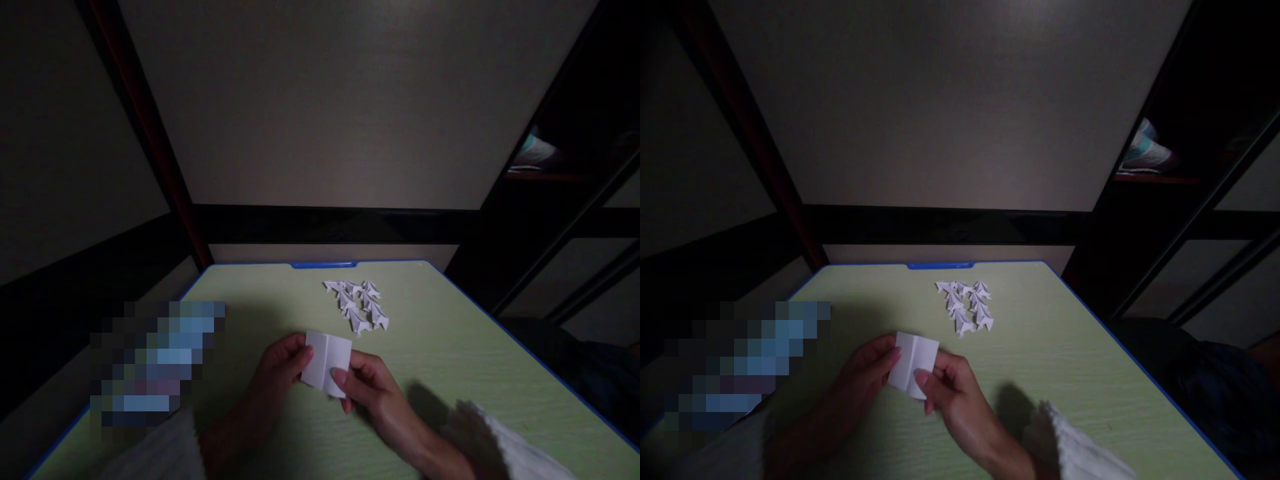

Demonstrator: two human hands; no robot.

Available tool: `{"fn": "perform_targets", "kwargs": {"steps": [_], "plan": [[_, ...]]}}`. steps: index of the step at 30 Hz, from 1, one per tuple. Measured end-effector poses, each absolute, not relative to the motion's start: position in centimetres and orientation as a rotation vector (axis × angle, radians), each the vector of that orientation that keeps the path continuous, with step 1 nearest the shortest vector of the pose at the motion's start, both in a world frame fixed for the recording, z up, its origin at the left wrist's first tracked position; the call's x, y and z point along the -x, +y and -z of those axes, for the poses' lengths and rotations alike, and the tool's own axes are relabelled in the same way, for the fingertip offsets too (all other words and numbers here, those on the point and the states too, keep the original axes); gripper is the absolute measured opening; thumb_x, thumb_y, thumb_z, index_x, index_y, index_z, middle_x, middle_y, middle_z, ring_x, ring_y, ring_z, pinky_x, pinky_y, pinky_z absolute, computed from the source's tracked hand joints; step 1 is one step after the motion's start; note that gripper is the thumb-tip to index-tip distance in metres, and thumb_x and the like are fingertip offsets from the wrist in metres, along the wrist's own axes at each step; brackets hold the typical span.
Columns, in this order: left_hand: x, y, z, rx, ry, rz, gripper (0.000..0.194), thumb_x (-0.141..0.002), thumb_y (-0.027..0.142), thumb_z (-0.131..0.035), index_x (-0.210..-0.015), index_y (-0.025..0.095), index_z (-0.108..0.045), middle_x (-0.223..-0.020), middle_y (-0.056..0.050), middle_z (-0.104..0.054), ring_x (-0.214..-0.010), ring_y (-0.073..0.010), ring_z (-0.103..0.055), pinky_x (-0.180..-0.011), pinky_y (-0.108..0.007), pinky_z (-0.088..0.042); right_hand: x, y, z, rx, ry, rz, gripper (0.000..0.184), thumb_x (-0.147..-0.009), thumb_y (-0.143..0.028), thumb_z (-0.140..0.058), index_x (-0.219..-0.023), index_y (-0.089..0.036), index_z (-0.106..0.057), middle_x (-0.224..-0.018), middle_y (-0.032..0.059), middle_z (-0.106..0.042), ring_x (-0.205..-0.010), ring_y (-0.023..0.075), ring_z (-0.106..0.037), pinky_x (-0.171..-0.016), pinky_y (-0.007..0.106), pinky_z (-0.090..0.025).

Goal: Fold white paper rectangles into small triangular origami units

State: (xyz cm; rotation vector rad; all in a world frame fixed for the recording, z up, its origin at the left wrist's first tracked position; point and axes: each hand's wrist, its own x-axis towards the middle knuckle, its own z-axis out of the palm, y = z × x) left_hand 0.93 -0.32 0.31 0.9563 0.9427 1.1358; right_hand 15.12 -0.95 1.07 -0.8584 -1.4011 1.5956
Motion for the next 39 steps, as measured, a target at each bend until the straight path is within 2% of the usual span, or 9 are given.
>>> {"fn": "perform_targets", "kwargs": {"steps": [3, 9, 12, 15, 22, 26, 30, 36, 39], "plan": [[-0.8, -0.1, 0.0, -0.947, 0.933, -1.153, 0.015, -0.066, 0.026, -0.057, -0.073, 0.014, -0.054, -0.060, 0.001, -0.057, -0.054, -0.0108, -0.052, -0.052, -0.020, -0.040, -15.1, -0.9, -1.1, 0.926, -1.463, -1.545, 0.033, -0.066, -0.044, -0.055, -0.060, -0.011, -0.053, -0.048, -0.0039, -0.038, -0.043, 0.0053, -0.031, -0.040, 0.018, -0.024], [-1.3, -0.9, -0.3, -1.033, 0.950, -1.144, 0.018, -0.067, 0.030, -0.053, -0.078, 0.017, -0.046, -0.060, 0.004, -0.051, -0.052, -0.0081, -0.048, -0.045, -0.016, -0.037, -14.8, -1.2, -0.7, 0.957, -1.579, -1.509, 0.034, -0.067, -0.044, -0.055, -0.056, -0.012, -0.050, -0.048, -0.0048, -0.034, -0.044, 0.0055, -0.029, -0.042, 0.020, -0.021], [-1.6, -1.4, -0.3, -1.104, 1.038, -1.073, 0.022, -0.071, 0.036, -0.047, -0.084, 0.019, -0.046, -0.052, 0.007, -0.044, -0.038, -0.0057, -0.039, -0.033, -0.015, -0.028, -14.6, -1.4, -0.6, 0.913, -1.613, -1.516, 0.035, -0.067, -0.044, -0.054, -0.053, -0.013, -0.049, -0.049, -0.0040, -0.035, -0.047, 0.0063, -0.030, -0.044, 0.021, -0.023], [-1.8, -1.4, 0.0, -1.197, 1.032, -1.040, 0.031, -0.061, 0.030, -0.058, -0.087, 0.019, -0.044, -0.054, 0.008, -0.045, -0.034, -0.0029, -0.032, -0.030, -0.014, -0.022, -14.6, -1.5, -0.7, 0.892, -1.634, -1.515, 0.034, -0.068, -0.042, -0.053, -0.052, -0.013, -0.046, -0.051, -0.0039, -0.035, -0.048, 0.0061, -0.029, -0.045, 0.020, -0.023], [-0.9, -0.3, -0.5, -1.201, 1.112, -1.164, 0.031, -0.060, 0.030, -0.060, -0.083, 0.015, -0.046, -0.055, 0.006, -0.047, -0.036, -0.0031, -0.036, -0.031, -0.014, -0.027, -15.0, -1.2, -0.7, 1.045, -1.530, -1.445, 0.035, -0.064, -0.042, -0.057, -0.048, -0.015, -0.040, -0.044, -0.0063, -0.030, -0.042, 0.0050, -0.025, -0.040, 0.020, -0.017], [-0.5, 0.0, -1.3, -1.124, 1.124, -1.294, 0.031, -0.058, 0.025, -0.063, -0.081, 0.012, -0.048, -0.060, 0.003, -0.053, -0.043, -0.0055, -0.043, -0.034, -0.015, -0.033, -15.1, -1.0, -0.8, 1.073, -1.450, -1.412, 0.038, -0.062, -0.042, -0.058, -0.045, -0.016, -0.036, -0.042, -0.0065, -0.030, -0.041, 0.0048, -0.025, -0.040, 0.021, -0.016], [-0.3, 0.3, -1.3, -1.024, 1.117, -1.407, 0.035, -0.054, 0.021, -0.066, -0.083, 0.014, -0.048, -0.061, 0.004, -0.055, -0.045, -0.0067, -0.046, -0.034, -0.015, -0.034, -15.2, -0.9, -0.5, 1.094, -1.432, -1.407, 0.037, -0.062, -0.040, -0.058, -0.043, -0.017, -0.036, -0.042, -0.0065, -0.031, -0.041, 0.0048, -0.025, -0.040, 0.021, -0.015], [-0.1, 0.5, -1.5, -0.889, 1.139, -1.553, 0.039, -0.049, 0.016, -0.069, -0.082, 0.015, -0.048, -0.064, 0.002, -0.059, -0.057, -0.0111, -0.056, -0.049, -0.019, -0.042, -15.1, -1.0, -0.7, 1.100, -1.453, -1.400, 0.037, -0.059, -0.037, -0.060, -0.041, -0.016, -0.035, -0.044, -0.0058, -0.031, -0.043, 0.0051, -0.026, -0.041, 0.021, -0.018], [0.1, 0.6, -1.6, -0.861, 1.158, -1.587, 0.040, -0.050, 0.016, -0.069, -0.084, 0.016, -0.048, -0.067, 0.002, -0.060, -0.056, -0.0111, -0.056, -0.050, -0.020, -0.042, -15.1, -1.0, -0.8, 1.091, -1.430, -1.420, 0.034, -0.057, -0.037, -0.061, -0.042, -0.015, -0.040, -0.048, -0.0044, -0.035, -0.046, 0.0059, -0.029, -0.043, 0.021, -0.021]]}}
